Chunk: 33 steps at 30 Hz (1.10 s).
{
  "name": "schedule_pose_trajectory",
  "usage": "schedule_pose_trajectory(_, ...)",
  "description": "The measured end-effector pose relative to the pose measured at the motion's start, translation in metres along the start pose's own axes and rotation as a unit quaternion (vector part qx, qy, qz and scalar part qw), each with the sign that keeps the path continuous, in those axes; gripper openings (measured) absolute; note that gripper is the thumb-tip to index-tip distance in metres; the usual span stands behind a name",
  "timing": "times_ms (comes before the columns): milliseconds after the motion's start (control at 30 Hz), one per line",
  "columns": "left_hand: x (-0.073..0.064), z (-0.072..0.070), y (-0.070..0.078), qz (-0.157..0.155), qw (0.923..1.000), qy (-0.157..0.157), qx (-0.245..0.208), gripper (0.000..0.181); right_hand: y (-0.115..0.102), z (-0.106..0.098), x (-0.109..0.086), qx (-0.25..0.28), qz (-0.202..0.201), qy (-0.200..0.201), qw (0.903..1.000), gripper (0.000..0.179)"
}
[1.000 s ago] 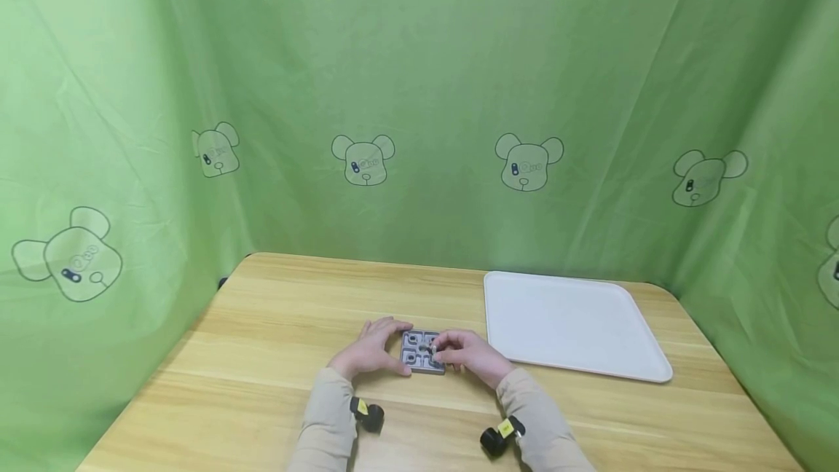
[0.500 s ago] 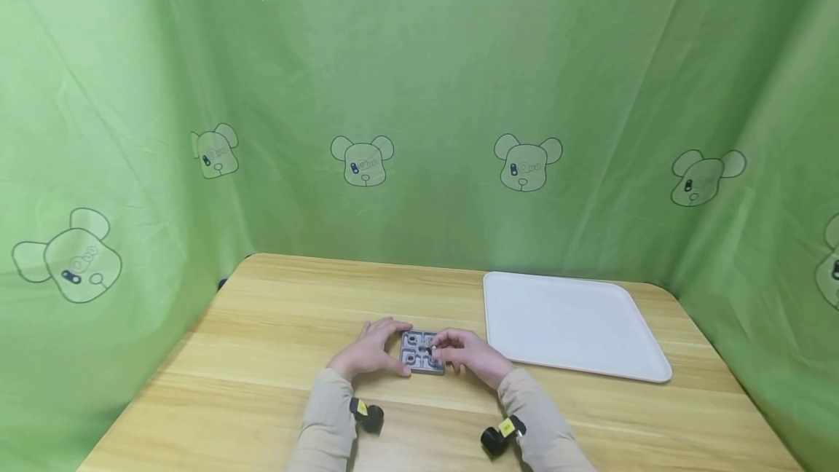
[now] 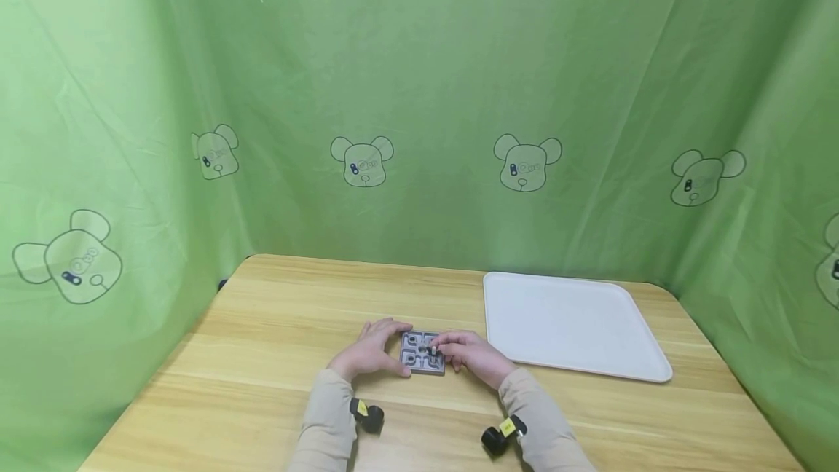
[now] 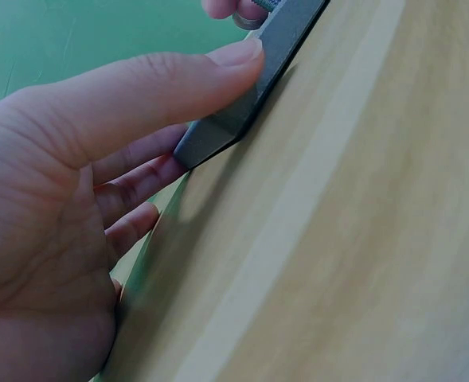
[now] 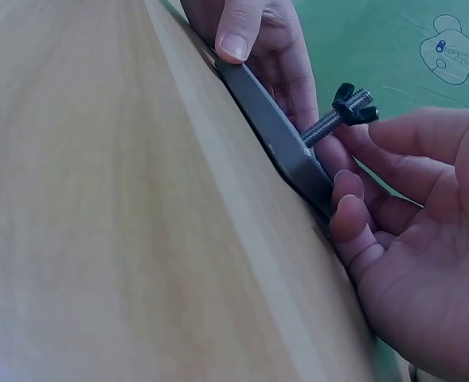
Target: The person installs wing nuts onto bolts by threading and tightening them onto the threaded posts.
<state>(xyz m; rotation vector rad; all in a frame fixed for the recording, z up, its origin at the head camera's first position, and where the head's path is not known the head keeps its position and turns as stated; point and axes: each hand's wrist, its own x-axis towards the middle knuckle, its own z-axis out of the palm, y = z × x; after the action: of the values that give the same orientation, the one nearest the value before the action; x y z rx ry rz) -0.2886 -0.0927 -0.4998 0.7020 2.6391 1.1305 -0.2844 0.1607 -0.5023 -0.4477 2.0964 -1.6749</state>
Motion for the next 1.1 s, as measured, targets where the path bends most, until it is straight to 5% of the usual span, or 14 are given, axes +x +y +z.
schedule_pose_trajectory(533, -0.0013, -0.0007, 0.0006, 0.003, 1.0000, 0.000, -0.001, 0.089, -0.0014, 0.0012, -0.0018, -0.020, -0.010, -0.013, 0.9997, 0.037)
schedule_pose_trajectory(1100, -0.0014, -0.0013, 0.0020, 0.001, 1.0000, 0.001, -0.004, 0.088, -0.0080, 0.0084, 0.0001, -0.048, 0.009, 0.027, 0.9984, 0.029)
